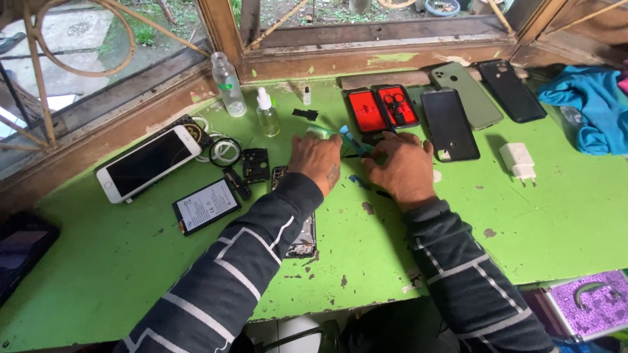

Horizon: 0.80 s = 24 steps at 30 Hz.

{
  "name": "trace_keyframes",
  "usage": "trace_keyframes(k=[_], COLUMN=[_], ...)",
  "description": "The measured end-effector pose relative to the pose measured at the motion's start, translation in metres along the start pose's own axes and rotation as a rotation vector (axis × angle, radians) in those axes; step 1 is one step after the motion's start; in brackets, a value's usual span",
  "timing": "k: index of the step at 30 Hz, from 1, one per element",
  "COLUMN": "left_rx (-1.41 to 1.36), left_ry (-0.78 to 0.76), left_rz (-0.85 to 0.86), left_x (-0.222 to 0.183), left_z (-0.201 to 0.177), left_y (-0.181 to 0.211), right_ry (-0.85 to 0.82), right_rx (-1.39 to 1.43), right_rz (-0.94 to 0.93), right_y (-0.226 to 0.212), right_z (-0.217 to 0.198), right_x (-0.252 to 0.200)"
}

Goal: Repairing a smartphone by connecting internal ribbon cables to the motherboard on a repair bench.

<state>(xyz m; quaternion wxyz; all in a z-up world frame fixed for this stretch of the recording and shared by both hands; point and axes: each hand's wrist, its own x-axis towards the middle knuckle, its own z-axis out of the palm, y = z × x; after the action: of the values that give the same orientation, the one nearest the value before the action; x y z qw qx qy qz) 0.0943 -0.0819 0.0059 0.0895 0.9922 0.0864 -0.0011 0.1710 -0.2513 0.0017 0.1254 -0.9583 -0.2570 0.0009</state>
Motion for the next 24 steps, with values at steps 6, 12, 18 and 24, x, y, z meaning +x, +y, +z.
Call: trace_keyframes(k=[6, 12, 18, 24], left_rx=[-0.042, 0.033, -0.021, 0.137], left_ry=[-0.013, 0.027, 0.04, 0.023], left_rz=[0.019, 0.025, -0.017, -0.007], left_x=[0.003, 0.004, -0.012, -0.013], left_z=[0.006, 0.027, 0.012, 0.008], left_y=[-0.006, -0.018, -0.006, 0.005], right_ry=[0.041, 0.026, 0.044, 0.116], right_rx=[0.009, 0.019, -0.014, -0.01], right_rz=[0.022, 0.029, 0.017, -0.039], right_y=[0.006, 0.01, -0.007, -0.01], right_z=[0.005, 0.013, 0.006, 0.008], right_x=[0.002, 0.004, -0.006, -0.005])
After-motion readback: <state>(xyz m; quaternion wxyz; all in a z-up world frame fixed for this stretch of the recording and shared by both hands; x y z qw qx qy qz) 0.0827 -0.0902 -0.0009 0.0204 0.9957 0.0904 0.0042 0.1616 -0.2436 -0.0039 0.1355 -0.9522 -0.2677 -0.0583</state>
